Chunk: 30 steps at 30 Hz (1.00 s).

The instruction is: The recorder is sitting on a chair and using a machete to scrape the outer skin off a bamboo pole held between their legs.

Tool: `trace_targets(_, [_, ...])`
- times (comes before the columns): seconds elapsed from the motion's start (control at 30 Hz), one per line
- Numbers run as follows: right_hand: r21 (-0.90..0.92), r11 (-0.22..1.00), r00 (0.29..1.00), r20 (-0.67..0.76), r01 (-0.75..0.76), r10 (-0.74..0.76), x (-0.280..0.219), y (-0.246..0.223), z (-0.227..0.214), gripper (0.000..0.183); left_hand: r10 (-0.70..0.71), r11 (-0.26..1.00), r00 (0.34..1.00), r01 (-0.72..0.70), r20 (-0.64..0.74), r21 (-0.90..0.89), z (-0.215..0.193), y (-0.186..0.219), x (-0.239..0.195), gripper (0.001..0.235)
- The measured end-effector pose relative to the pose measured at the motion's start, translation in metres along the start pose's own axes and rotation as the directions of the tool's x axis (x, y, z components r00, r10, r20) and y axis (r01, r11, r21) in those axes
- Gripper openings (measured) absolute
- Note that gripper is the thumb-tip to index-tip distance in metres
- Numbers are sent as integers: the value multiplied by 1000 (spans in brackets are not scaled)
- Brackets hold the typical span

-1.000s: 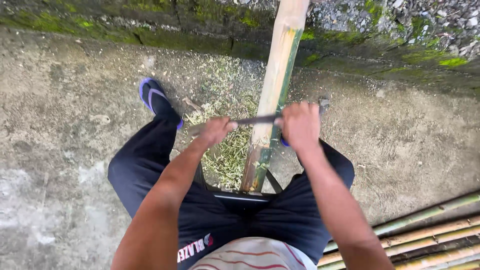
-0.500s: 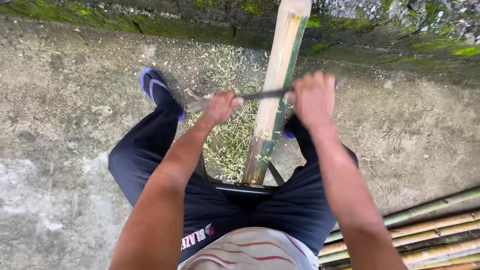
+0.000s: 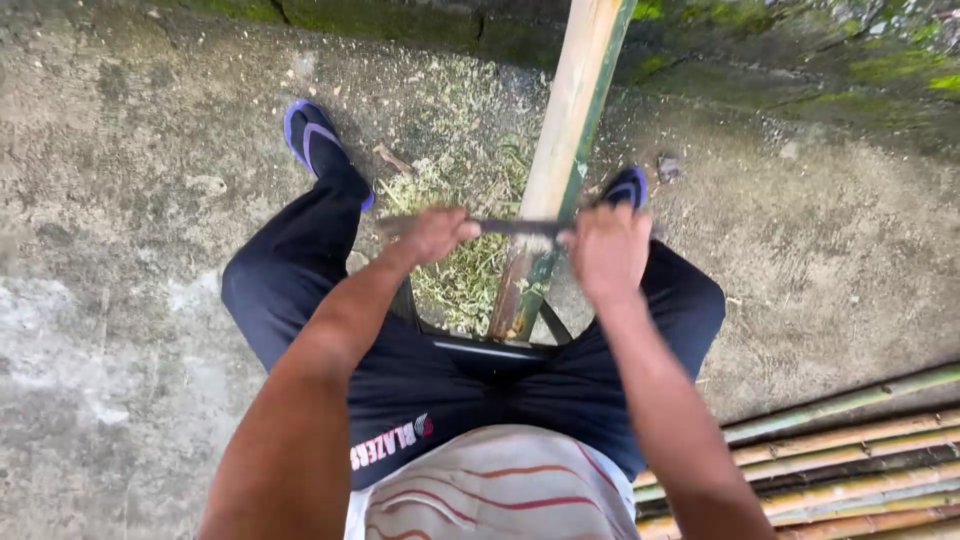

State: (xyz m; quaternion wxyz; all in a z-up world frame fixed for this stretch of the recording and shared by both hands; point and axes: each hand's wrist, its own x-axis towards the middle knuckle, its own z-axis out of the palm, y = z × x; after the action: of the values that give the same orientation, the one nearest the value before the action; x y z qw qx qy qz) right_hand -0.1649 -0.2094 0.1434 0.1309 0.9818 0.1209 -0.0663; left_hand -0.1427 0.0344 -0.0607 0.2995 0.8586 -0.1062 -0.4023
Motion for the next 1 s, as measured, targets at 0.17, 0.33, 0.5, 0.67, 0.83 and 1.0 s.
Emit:
trace_targets(0.17, [83, 996, 996, -86, -15, 22, 14, 15, 13, 37, -32, 998, 990, 25, -138, -51, -19, 8, 23, 55])
trace_targets(0.33, [90, 993, 997, -35, -70, 73, -11, 1, 14, 36, 56, 997, 994, -60, -97, -38, -10, 3, -4, 59])
trace_targets(0.5, [85, 987, 991, 35, -134, 132, 1, 15, 8, 37, 97, 992, 989, -87, -108, 92, -12, 3, 12, 61])
trace_targets(0.67, [101, 993, 998, 20, -67, 66, -16, 9, 13, 36, 112, 987, 994, -111, -7, 116, 9, -7, -9, 66])
trace_targets(0.83, [236, 958, 985, 105, -160, 139, 5, 33, 15, 37, 70, 967, 996, -55, -50, 249, -52, 35, -10, 68])
trace_targets(1.0, [148, 982, 993, 37, -119, 114, -6, 29, 6, 34, 148, 981, 954, -107, -260, 165, -14, 11, 5, 71])
